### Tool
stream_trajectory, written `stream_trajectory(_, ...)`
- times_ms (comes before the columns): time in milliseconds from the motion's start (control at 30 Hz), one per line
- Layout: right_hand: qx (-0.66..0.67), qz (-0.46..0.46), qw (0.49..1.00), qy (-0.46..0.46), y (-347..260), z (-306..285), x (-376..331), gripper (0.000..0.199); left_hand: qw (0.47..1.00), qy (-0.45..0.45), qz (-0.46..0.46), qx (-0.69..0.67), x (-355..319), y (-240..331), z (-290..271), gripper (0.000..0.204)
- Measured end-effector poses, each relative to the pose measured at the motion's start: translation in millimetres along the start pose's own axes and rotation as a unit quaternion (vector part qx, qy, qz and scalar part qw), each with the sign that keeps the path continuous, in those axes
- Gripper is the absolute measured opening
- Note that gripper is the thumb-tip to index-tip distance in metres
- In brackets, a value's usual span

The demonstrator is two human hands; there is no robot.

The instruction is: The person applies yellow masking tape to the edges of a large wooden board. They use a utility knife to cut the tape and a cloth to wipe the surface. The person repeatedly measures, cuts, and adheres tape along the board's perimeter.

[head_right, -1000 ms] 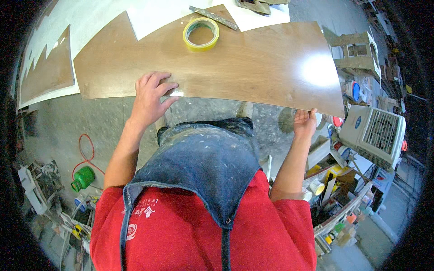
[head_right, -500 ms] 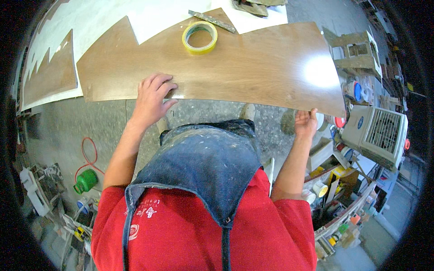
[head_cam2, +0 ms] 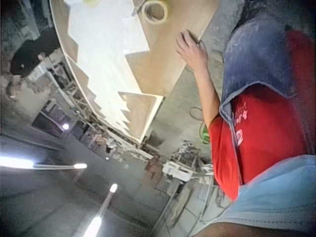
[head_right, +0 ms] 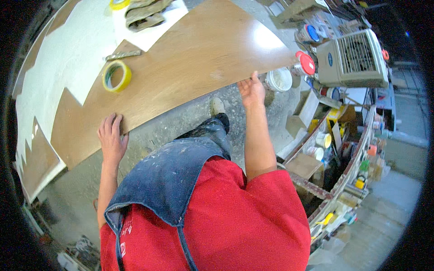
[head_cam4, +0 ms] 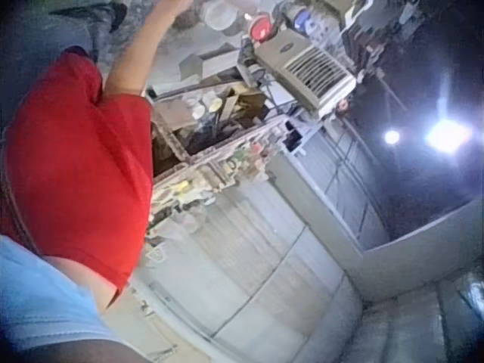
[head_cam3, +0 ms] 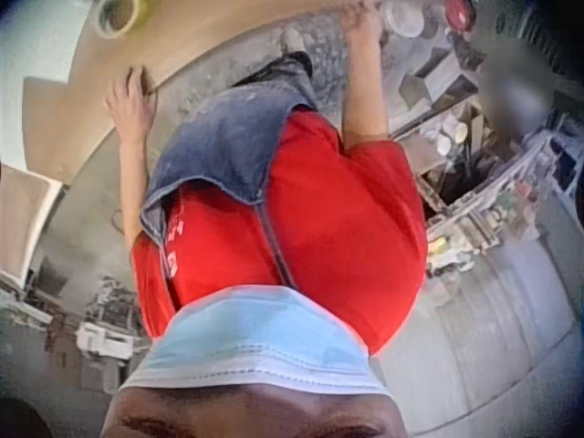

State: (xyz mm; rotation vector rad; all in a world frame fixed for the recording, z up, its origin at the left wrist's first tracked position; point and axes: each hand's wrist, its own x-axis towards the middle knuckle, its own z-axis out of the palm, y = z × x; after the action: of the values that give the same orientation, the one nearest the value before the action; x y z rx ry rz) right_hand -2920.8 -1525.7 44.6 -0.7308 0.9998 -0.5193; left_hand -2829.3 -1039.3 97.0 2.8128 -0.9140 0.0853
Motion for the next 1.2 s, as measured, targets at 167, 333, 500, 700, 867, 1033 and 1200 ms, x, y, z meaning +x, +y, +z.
stream_trajectory(167, 0.011, 0.006, 1.0, -0.015, 1.2, 5.4, -11.0, 0.05, 0.988, -0.031, 0.116, -0.102, 38.6, 50.8, -8.8, 0.077)
stream_trajectory(333, 0.044, -0.005, 0.999, -0.014, 8.0, 6.1, -14.8, 0.044, 0.955, -0.014, 0.24, -0.173, 124.1, 138.3, 16.5, 0.063)
stream_trajectory(500, 0.056, -0.012, 0.998, -0.017, 10.1, 11.6, -21.2, 0.038, 0.949, -0.005, 0.255, -0.183, 176.4, 210.2, 42.6, 0.053)
stream_trajectory(700, 0.073, -0.005, 0.997, -0.006, 10.1, 11.6, -22.6, 0.032, 0.957, -0.001, 0.228, -0.178, 190.3, 231.3, 55.3, 0.052)
stream_trajectory(867, 0.096, -0.012, 0.995, -0.014, 12.8, 11.2, -20.6, 0.036, 0.965, 0.002, 0.221, -0.141, 191.6, 240.7, 51.0, 0.05)
stream_trajectory(1033, 0.104, -0.011, 0.995, -0.005, 9.9, 16.2, -25.4, 0.03, 0.97, -0.003, 0.221, -0.1, 191.5, 249.8, 51.1, 0.055)
stream_trajectory(1200, 0.088, 0.002, 0.996, -0.002, 10.0, 14.5, -24.2, 0.029, 0.957, 0.0, 0.266, -0.116, 188.7, 237.2, 48.4, 0.059)
